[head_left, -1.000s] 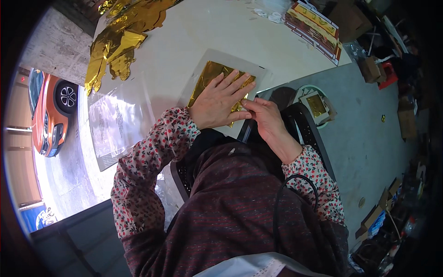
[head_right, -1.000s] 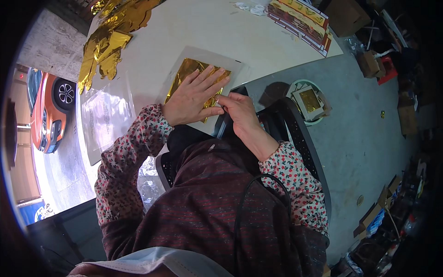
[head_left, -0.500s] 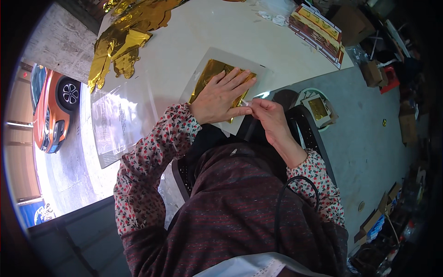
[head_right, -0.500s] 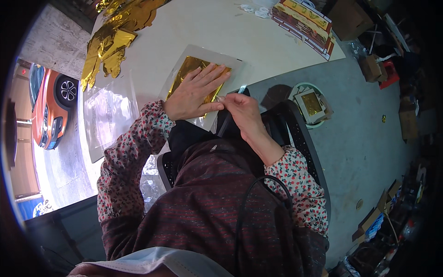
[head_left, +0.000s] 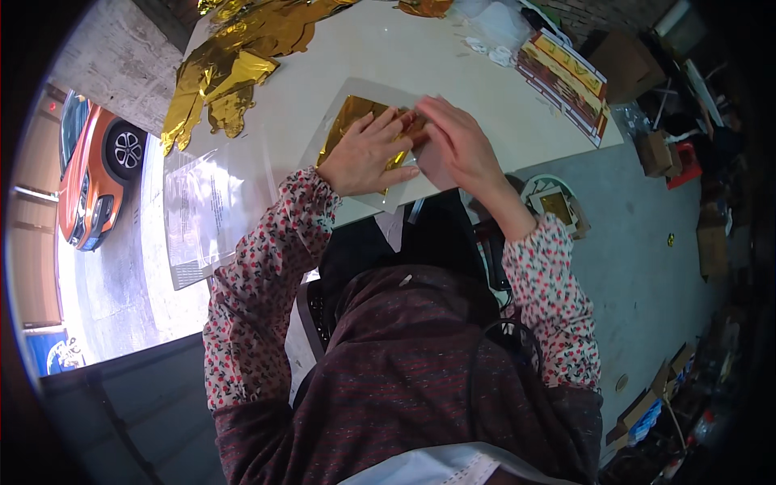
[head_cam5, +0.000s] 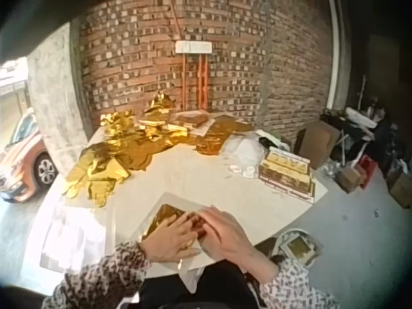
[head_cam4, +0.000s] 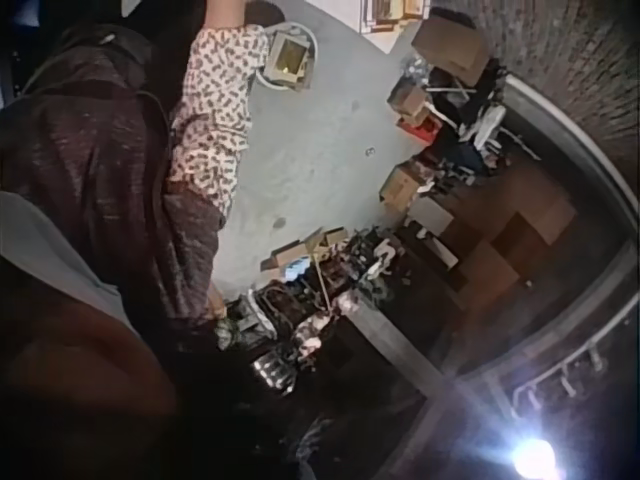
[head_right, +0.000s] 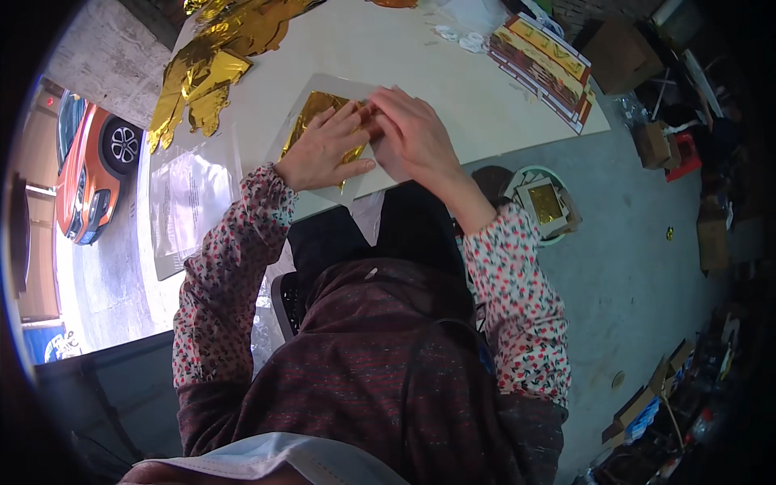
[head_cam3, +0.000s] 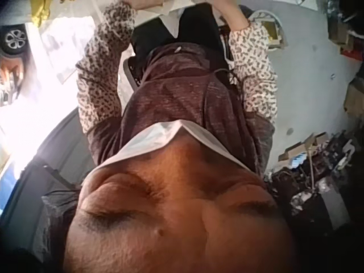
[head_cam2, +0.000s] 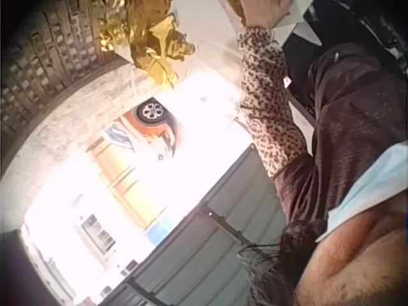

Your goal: The person folds a foil balloon by hand, places it onto a cardboard insert, and slides the insert with the balloon into a plastic sleeve.

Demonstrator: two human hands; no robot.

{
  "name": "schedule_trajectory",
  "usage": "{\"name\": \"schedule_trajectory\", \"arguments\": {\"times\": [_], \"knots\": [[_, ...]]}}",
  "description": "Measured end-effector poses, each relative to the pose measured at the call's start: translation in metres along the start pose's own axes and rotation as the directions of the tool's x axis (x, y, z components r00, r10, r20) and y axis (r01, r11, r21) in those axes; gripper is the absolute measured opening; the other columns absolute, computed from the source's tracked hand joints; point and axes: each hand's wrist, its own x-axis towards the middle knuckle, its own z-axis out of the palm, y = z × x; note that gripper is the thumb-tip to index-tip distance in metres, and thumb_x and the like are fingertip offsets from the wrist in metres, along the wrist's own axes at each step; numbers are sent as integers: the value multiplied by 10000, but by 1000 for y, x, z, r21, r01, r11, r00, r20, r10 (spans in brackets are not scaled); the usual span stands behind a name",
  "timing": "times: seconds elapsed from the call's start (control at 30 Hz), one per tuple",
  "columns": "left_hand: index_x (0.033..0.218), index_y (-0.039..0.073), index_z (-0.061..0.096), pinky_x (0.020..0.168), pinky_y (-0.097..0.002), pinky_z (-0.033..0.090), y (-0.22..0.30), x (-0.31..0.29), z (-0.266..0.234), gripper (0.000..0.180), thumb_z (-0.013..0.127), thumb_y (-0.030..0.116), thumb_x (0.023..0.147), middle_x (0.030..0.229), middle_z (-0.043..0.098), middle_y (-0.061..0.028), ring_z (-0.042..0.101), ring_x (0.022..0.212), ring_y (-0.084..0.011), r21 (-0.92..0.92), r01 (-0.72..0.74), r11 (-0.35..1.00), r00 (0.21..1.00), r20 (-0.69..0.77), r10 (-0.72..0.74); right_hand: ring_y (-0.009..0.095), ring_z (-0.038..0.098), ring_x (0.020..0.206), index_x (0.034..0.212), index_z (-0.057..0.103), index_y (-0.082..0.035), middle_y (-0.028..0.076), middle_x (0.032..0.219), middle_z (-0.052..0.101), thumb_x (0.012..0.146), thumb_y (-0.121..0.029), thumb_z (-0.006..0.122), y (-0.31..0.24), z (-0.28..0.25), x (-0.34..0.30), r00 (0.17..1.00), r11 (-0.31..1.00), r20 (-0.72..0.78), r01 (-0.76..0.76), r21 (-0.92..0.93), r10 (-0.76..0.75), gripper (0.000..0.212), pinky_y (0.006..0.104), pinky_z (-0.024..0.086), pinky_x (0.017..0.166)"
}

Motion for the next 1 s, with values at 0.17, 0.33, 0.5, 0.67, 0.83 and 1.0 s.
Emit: {"name": "schedule_trajectory", "arguments": {"times": [0.17,0.33,0.5,0.67,0.83,1.0], "knots": [[1442,175,450,1157,-510,228,34,-33,-22,653,465,591,939,1530,338,-174,239,1455,-347,81,29,996,999,-47,-26,261,331,1428,1468,408,-109,79,1501,431,1037,-317,392,-6,2,11,877,972,481,127,-196,-18,479,448,208,1178],[1428,103,458,1152,-510,248,74,-72,-33,765,581,590,850,1523,353,-177,274,1438,-365,-56,73,996,982,-167,-82,240,282,1453,1492,362,-97,82,1550,353,1025,-346,410,-20,1,8,861,914,503,261,-310,-75,531,448,198,1180],[1445,49,412,1158,-516,238,115,-113,-53,856,625,584,811,1521,358,-172,299,1428,-362,-197,187,962,978,-56,-202,246,286,1450,1505,335,-90,102,1549,350,1013,-354,433,-53,3,8,862,893,506,259,-367,-43,567,452,192,1183],[1436,28,408,1161,-496,253,106,-137,-40,844,720,463,783,1490,387,-199,335,1411,-353,-380,159,911,958,-165,-235,258,299,1443,1492,342,-67,127,1543,354,980,-327,505,-59,3,9,858,928,512,222,-300,-39,596,460,187,1183],[1406,-52,404,1151,-469,268,69,-130,-63,901,742,490,771,1460,394,-272,342,1398,-396,-173,434,884,815,-344,-467,303,345,1409,1406,436,-30,160,1497,396,912,-269,586,-74,4,23,890,908,429,299,-293,-154,569,489,270,1129],[1432,-66,362,1150,-474,255,83,-147,-79,981,701,577,772,1486,358,-276,322,1404,-414,-126,411,903,869,-246,-430,308,356,1396,1439,421,-77,151,1506,383,966,-350,516,-116,50,43,756,803,450,582,-131,-475,554,481,281,1122]]}}
